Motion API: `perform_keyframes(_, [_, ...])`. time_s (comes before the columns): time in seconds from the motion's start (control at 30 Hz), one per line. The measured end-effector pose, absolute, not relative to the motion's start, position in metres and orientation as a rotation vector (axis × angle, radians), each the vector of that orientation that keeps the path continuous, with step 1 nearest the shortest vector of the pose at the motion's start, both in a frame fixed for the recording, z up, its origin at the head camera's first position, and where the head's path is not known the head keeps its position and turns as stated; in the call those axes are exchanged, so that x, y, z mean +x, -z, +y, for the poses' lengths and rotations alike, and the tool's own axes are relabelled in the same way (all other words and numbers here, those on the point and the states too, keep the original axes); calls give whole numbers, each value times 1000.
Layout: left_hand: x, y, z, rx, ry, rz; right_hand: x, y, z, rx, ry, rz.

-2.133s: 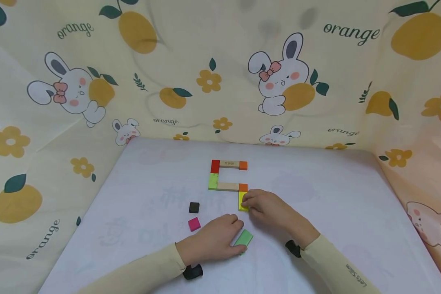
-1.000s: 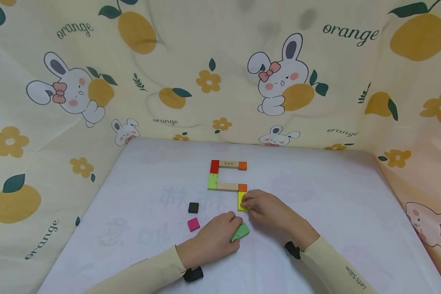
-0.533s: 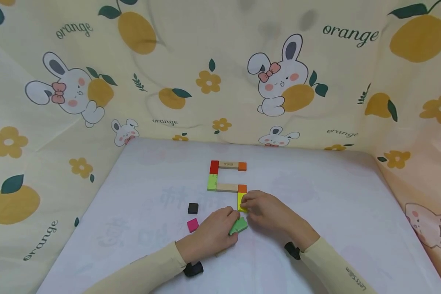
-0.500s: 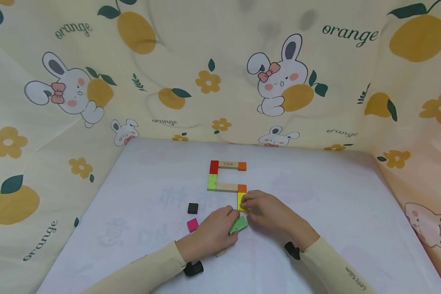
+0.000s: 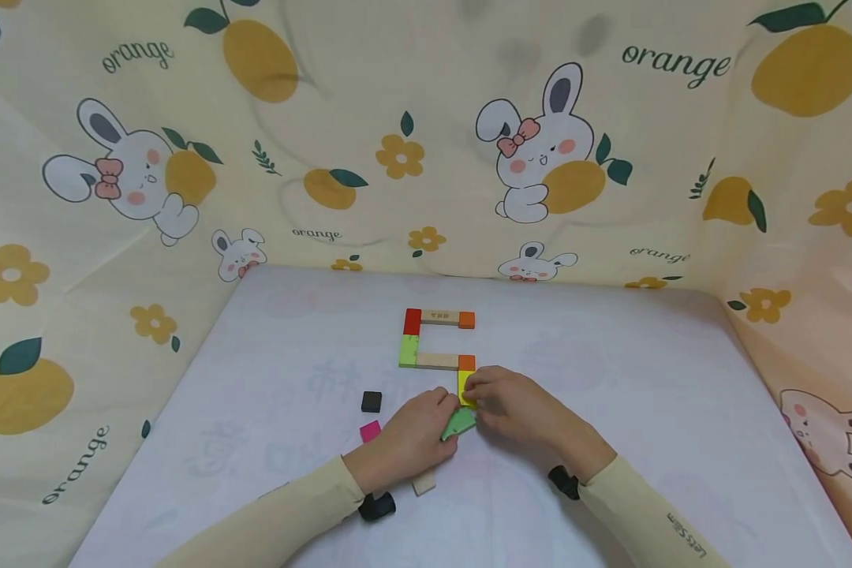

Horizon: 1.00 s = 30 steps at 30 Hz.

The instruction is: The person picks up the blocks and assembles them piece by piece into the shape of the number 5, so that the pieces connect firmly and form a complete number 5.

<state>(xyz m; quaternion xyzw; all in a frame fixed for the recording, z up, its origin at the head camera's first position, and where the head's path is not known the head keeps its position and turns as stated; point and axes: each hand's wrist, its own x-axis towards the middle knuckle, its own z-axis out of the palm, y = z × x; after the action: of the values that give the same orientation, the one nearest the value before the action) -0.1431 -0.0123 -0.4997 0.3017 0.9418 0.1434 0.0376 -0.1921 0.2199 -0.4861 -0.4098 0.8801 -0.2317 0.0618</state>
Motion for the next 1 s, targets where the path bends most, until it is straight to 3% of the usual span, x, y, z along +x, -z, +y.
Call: perform_keyframes(1.0, [-145, 503, -12, 921, -415, 2901, -189, 486, 213, -1174, 573, 2703])
